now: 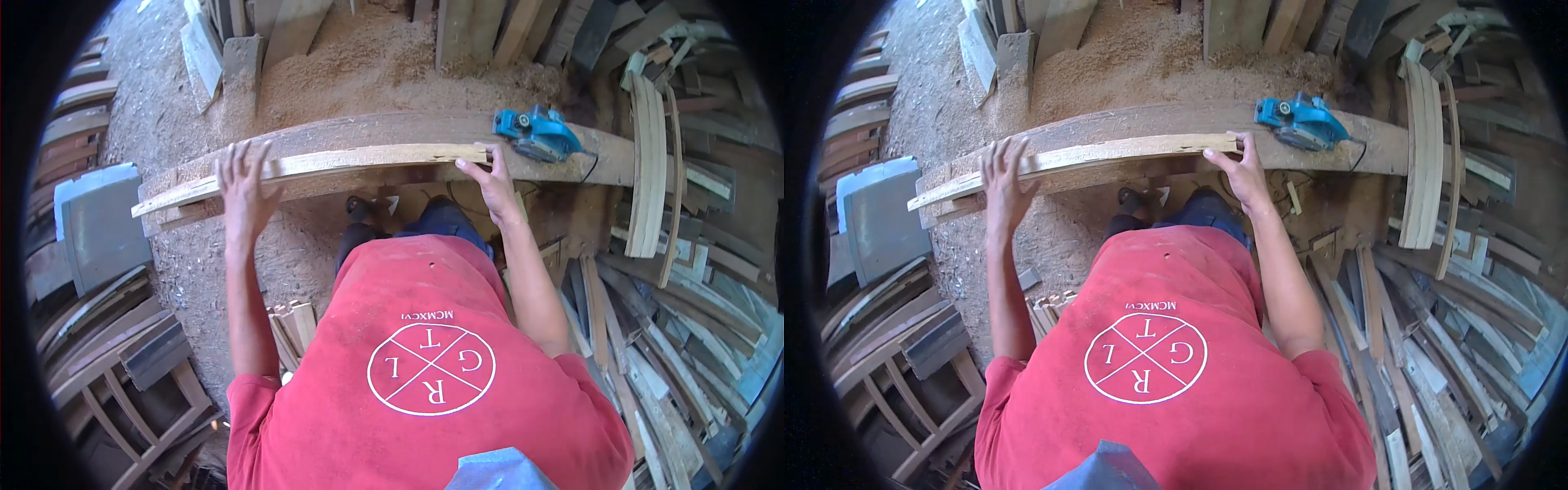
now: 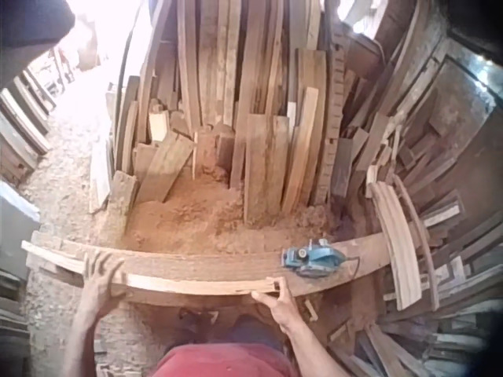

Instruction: The person uses an electric hand planer to shave the edges and surfaces of several curved wooden planks. They move the planer along the wood, flip the planks over to work on different sides, wipe away sawdust by hand, and eventually place the finished pieces aside before picking up a bucket of tools.

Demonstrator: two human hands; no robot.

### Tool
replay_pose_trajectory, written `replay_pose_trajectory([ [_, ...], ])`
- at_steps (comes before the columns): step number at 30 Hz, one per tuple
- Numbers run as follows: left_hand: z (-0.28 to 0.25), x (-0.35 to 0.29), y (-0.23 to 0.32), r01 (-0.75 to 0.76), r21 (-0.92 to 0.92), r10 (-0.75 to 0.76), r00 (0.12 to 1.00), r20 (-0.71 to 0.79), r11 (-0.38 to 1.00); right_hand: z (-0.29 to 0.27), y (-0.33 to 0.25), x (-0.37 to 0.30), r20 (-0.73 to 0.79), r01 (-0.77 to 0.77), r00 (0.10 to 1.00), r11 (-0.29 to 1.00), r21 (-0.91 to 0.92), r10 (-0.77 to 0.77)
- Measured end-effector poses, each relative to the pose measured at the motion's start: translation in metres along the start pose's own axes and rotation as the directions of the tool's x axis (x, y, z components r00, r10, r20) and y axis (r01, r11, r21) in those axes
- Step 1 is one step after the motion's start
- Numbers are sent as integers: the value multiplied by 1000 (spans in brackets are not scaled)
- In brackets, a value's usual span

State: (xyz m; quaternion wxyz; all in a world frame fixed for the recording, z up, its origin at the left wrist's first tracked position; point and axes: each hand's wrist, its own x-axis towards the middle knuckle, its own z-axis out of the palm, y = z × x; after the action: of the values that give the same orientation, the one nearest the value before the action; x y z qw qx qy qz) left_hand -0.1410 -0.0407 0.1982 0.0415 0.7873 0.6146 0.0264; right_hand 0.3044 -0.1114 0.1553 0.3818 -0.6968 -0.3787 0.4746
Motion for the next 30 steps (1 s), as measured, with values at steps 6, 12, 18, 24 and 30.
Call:
replay_pose_trajectory([
  [6,0,-13,152,-108,-203,97,993,-61,973,-66,-11,32,246,152,964,964,-219,-97],
  [12,40,-30,269,147,-151,-163,982,-99,978,-197,18,112,126,278,924,409,-869,-362],
  [18,44,-39,368,423,-186,-452,878,-160,887,-270,68,174,460,485,865,576,-658,-202],
  [24,57,-61,438,500,-282,-548,828,-121,819,-258,62,201,623,471,778,728,-498,-78],
  [30,104,-84,478,596,-288,-626,779,-17,749,-253,8,192,721,357,693,858,-369,22],
])
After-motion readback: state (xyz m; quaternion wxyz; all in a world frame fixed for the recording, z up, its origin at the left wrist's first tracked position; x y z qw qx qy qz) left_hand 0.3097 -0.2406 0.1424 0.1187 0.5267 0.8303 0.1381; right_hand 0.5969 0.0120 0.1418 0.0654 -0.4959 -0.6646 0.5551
